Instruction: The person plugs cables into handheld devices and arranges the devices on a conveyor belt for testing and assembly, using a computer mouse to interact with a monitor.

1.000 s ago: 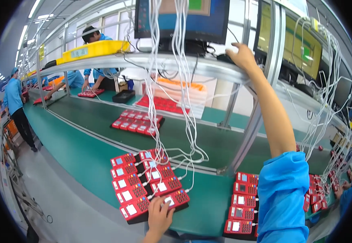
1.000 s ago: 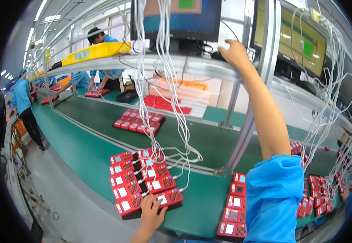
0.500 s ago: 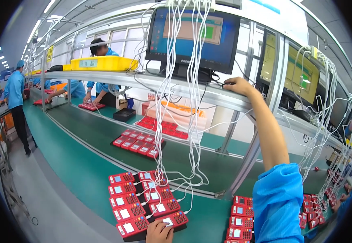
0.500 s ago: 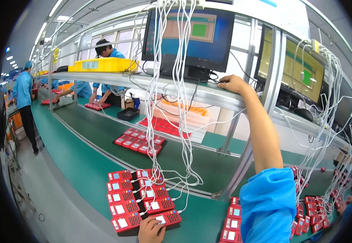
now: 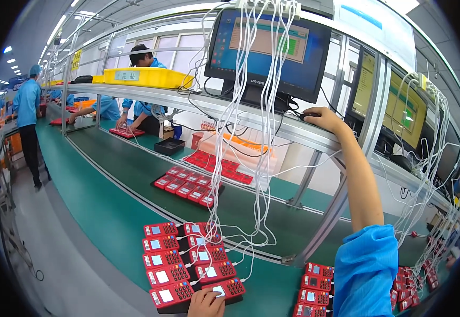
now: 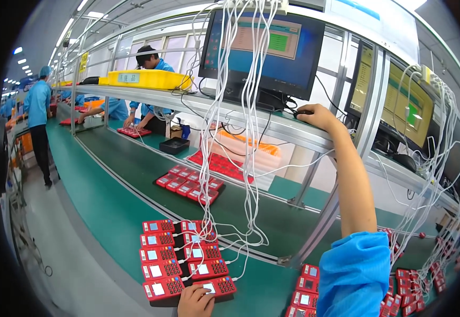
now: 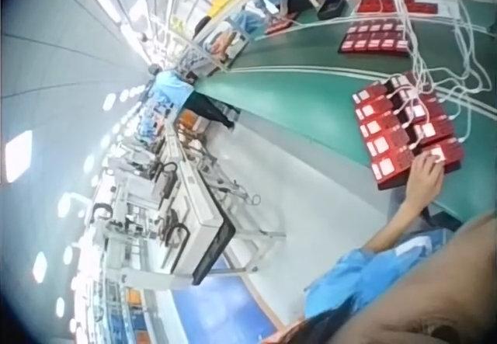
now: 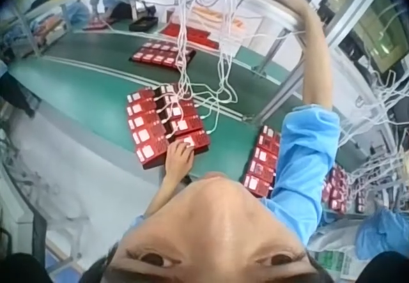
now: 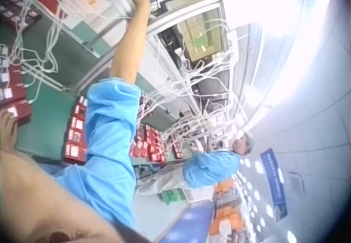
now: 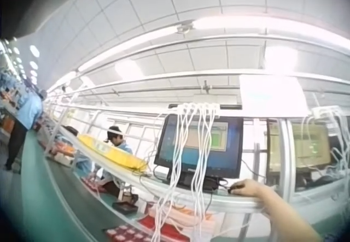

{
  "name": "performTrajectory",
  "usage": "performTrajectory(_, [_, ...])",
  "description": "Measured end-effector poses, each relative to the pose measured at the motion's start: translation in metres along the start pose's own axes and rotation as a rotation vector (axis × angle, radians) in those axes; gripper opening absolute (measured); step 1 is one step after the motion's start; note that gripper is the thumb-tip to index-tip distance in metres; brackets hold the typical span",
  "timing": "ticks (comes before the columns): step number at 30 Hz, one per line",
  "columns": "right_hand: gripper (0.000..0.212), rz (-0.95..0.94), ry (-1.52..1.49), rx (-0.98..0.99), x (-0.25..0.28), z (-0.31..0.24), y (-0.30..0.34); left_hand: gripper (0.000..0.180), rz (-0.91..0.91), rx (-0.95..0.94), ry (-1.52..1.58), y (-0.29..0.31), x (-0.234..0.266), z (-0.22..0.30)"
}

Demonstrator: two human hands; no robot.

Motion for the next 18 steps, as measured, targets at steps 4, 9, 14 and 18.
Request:
performTrajectory(4, [0.042,0.008,-0.006,-0.018,0.0017,0.0044,0.0026,0.019,-0.023,-0.014,0.002,-0.0009,-0.003,0.0016])
performTrajectory(9, [0.044,0.006,0.022,-0.026,0.0005,0.0011,0.0004,0.019,-0.033,-0.002,-0.01,-0.0012,-0.001,0.0013])
performTrajectory(14, [0.047,0.02,0.028,-0.044,0.0073,0.0047,0.0079,0.018,-0.056,-0.016,-0.015,-0.0034,-0.0051,0.0035])
performTrajectory(18, [0.047,-0.01,0.027,0.006,0.001,-0.0006,0.0025,0.017,-0.068,0.023,-0.018,-0.0043,-0.0052,0.0035])
Point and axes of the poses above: each hand's wrist, its own y-axis away from the middle knuckle, its own x-axis out of the back of the hand, z = x × y, the point moved 10 cm from there along -y, towards the middle knuckle, and after that the axes turned 5 degrees about x, right-handed, at the moved point
